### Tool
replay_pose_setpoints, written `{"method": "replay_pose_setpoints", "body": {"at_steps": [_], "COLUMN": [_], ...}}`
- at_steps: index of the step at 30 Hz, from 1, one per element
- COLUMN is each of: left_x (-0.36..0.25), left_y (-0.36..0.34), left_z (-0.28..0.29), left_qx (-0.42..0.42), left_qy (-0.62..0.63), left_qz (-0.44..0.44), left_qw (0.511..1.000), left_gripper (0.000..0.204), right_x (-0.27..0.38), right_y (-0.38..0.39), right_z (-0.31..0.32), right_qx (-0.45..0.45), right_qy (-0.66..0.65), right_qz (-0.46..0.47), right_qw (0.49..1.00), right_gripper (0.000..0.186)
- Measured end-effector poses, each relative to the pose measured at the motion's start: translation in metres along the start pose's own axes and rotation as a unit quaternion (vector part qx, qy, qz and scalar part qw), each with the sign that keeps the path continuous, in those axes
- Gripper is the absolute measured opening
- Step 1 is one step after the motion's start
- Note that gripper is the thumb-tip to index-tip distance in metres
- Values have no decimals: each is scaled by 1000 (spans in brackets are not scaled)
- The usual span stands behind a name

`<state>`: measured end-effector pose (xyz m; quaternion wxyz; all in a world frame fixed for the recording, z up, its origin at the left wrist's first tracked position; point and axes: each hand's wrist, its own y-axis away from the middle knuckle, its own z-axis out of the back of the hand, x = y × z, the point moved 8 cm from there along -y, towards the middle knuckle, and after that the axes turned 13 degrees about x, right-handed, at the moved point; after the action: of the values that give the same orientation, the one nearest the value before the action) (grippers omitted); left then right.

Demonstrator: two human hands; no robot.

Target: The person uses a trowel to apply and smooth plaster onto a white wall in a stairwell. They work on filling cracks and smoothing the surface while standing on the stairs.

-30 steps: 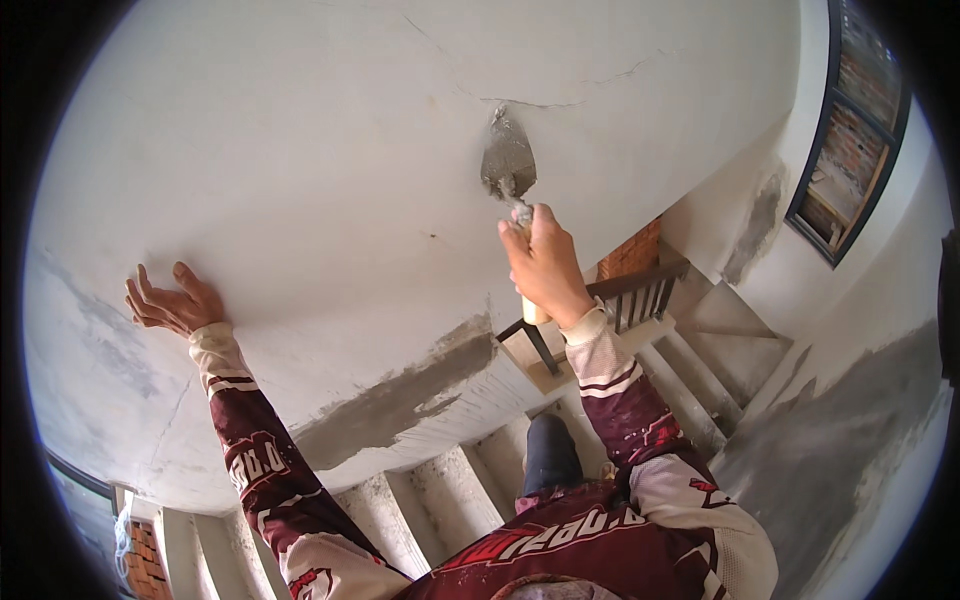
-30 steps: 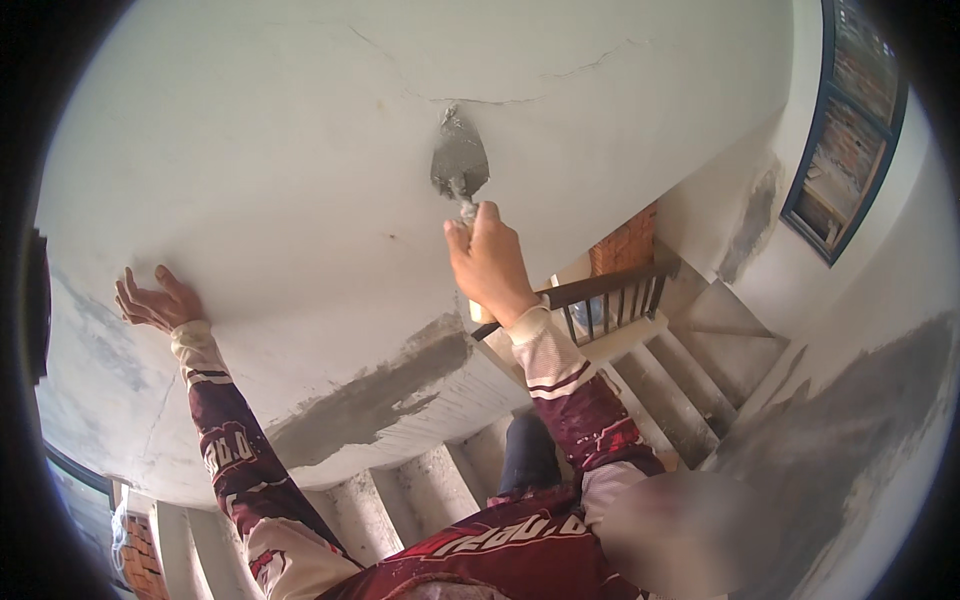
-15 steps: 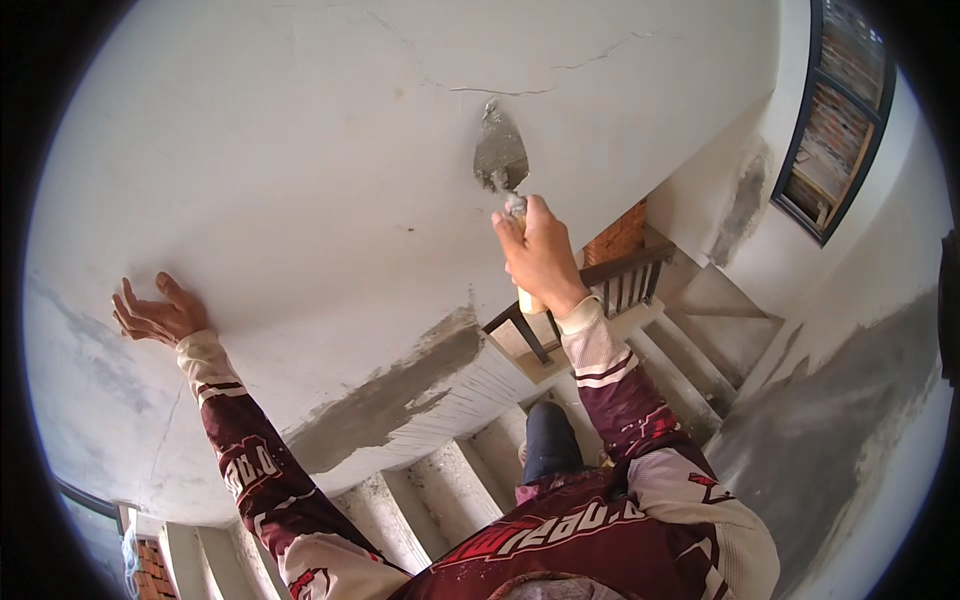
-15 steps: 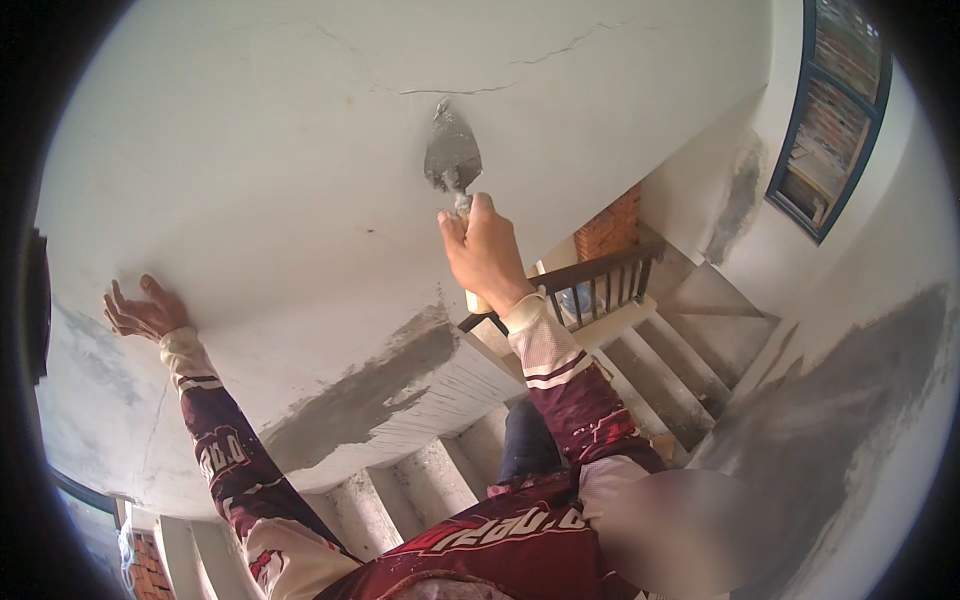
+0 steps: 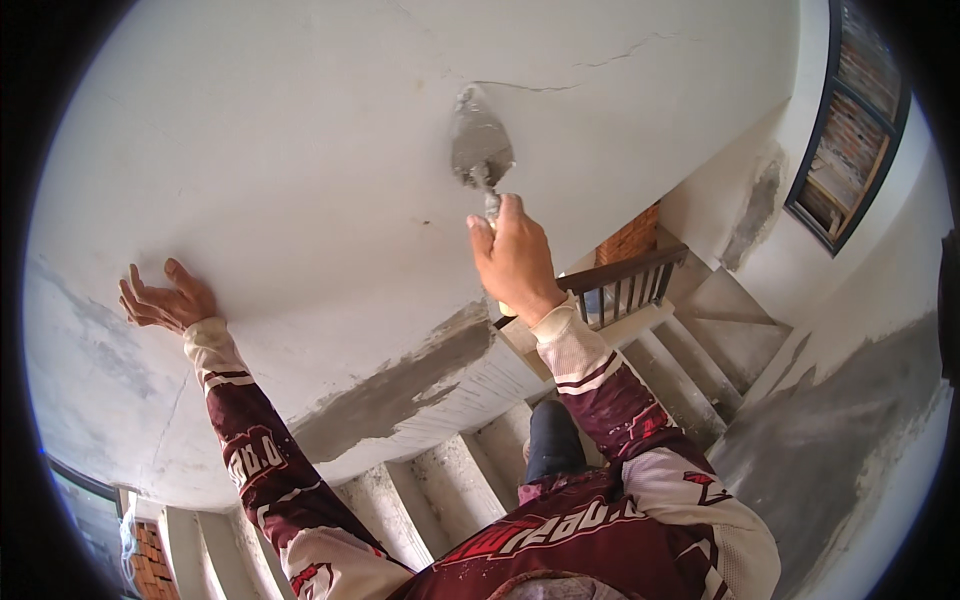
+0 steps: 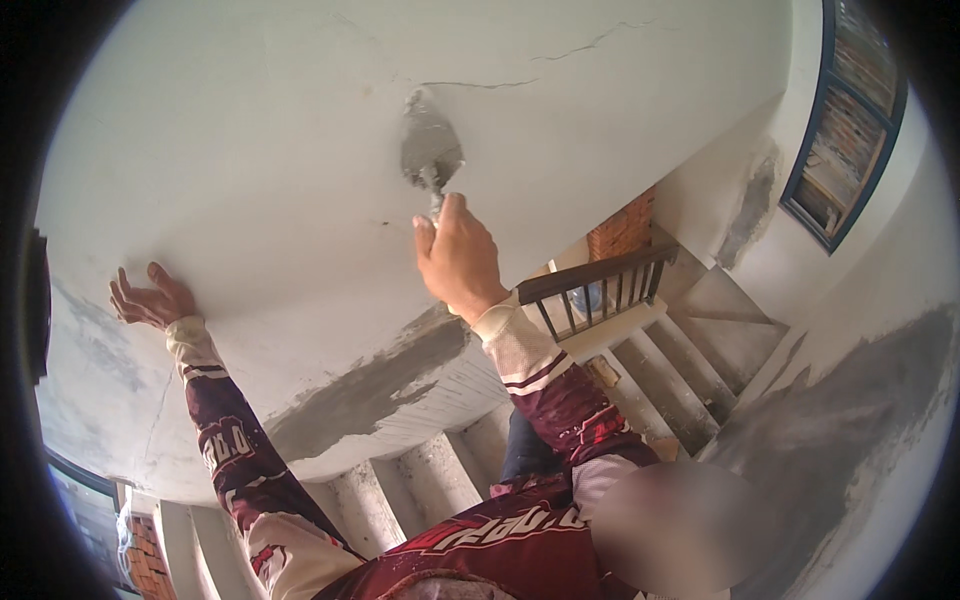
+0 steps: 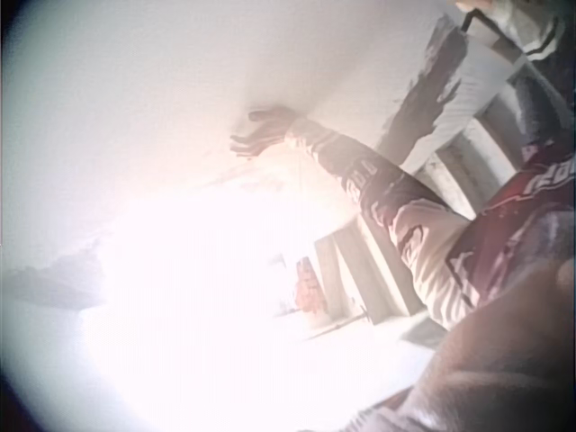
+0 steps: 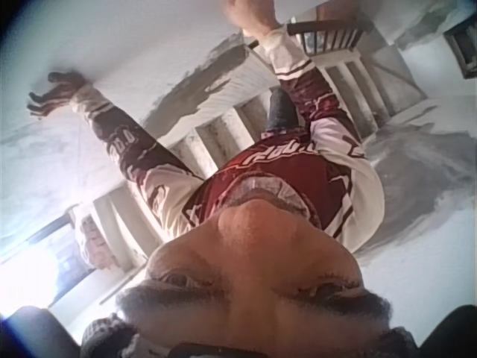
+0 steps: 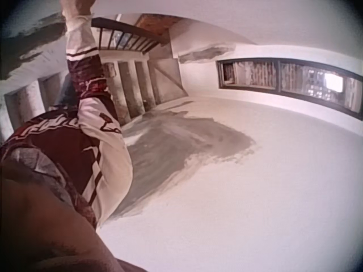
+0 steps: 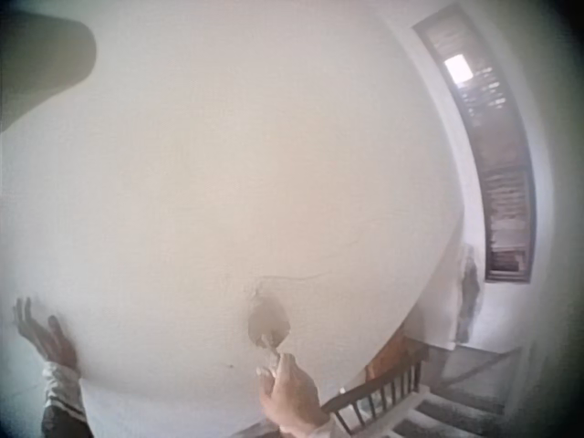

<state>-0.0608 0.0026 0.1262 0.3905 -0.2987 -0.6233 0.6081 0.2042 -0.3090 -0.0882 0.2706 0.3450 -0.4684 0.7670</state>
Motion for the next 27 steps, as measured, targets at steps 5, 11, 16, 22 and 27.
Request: {"method": "replay_pose_setpoints", "body": {"at_steps": [5, 11, 16, 22, 27], "left_x": [-7, 0, 5, 4, -4], "left_y": [2, 4, 6, -3, -4], "left_z": [-2, -3, -4, 1, -4], "left_qx": [-12, -40, -44, -39, -42], "left_qy": [-4, -47, -25, -28, -40], "left_qz": [0, -17, -35, -33, -41], "left_qw": [1000, 998, 998, 998, 997], "left_gripper": [66, 73, 80, 79, 78], "right_x": [-5, 11, 5, -228, -464], "right_y": [-5, 3, 21, 127, 381], "right_z": [3, -5, 39, 63, 89], "right_qx": [2, 10, -41, -137, 18], "right_qy": [-25, 30, -81, -273, -15], "right_qz": [-24, 85, 75, -176, -474], "right_qw": [999, 996, 993, 936, 880], "right_gripper": [32, 30, 29, 33, 43]}}
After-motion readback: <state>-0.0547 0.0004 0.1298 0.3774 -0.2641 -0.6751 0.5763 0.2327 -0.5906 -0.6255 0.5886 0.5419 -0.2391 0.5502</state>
